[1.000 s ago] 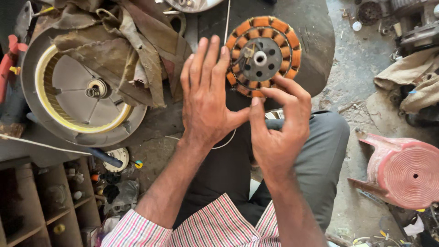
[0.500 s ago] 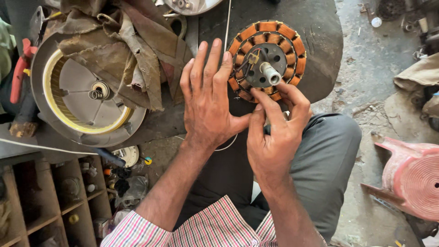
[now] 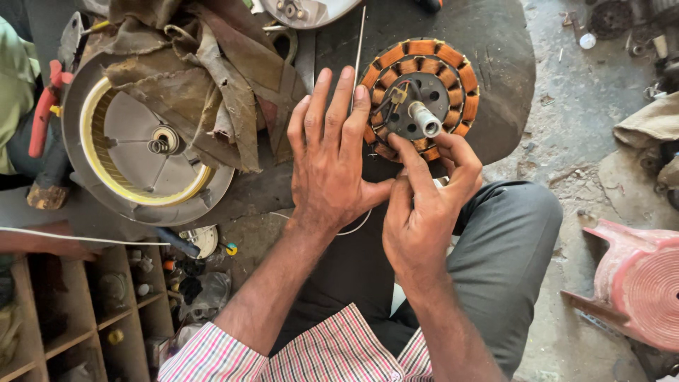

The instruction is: The person disassembles a small electric motor by removing the end cap and rotor. They then use pliers to adjust components and connect red wires to the stator windings.

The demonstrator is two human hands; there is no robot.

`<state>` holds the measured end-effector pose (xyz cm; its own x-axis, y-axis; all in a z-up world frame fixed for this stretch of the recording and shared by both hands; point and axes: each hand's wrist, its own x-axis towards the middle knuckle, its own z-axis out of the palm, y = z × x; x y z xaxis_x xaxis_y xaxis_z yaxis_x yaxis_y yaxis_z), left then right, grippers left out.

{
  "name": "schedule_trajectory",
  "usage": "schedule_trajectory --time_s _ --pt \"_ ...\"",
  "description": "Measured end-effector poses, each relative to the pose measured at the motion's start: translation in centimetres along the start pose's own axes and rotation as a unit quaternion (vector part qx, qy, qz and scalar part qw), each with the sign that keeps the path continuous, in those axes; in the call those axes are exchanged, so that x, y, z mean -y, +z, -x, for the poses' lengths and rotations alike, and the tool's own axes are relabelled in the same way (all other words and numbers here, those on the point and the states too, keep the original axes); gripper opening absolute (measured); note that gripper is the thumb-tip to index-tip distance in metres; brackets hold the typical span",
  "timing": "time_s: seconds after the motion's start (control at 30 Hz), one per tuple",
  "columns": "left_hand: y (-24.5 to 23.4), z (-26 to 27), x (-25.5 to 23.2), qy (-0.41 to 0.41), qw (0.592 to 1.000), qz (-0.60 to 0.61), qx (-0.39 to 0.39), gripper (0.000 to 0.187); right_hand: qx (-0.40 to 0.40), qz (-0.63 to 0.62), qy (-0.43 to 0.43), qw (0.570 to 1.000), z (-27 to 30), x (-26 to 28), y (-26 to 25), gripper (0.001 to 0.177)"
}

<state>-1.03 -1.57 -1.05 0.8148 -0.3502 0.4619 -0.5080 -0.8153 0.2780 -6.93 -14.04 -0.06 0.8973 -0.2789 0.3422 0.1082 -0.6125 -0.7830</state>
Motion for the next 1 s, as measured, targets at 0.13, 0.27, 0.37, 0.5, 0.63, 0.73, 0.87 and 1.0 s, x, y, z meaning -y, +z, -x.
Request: schedule_trajectory --time_s 0.13,0.27,0.37,0.5,0.63,0.73,0.87,1.0 --pt "0.0 -0.1 -0.1 0.010 1.000 0.005 -0.011 0.097 0.006 -0.033 0.011 0.999 -0.2 0.0 -0.5 0.040" --pt "-0.1 0.0 0.0 0.013 1.000 0.009 -0.014 0.098 0.013 0.008 -0.013 1.000 -0.4 0.2 -0.8 0.046" --pt "-0.2 0.0 0.0 0.008 1.000 0.008 -0.013 0.096 0.028 0.050 -0.048 0.997 -0.6 0.2 -1.1 0.049" --pt "-0.2 0.2 -0.1 0.006 1.000 0.009 -0.010 0.097 0.047 0.085 -0.065 0.993 -1.0 0.0 -1.6 0.049" --pt "-0.3 0.1 0.0 0.006 1.000 0.020 -0.014 0.098 0.046 0.085 -0.057 0.994 -1.1 0.1 -1.7 0.045" --pt "-0.4 0.1 0.0 0.003 1.000 0.020 -0.011 0.100 0.046 0.067 -0.053 0.995 -1.1 0.3 -1.8 0.038" --pt "-0.5 0.2 0.1 0.010 0.999 0.031 -0.008 0.103 0.030 0.051 -0.052 0.997 -1.1 0.2 -2.1 0.042" --pt "-0.7 0.2 0.1 -0.003 0.999 0.048 -0.015 0.105 0.035 0.031 -0.041 0.998 -0.9 0.3 -2.3 0.040"
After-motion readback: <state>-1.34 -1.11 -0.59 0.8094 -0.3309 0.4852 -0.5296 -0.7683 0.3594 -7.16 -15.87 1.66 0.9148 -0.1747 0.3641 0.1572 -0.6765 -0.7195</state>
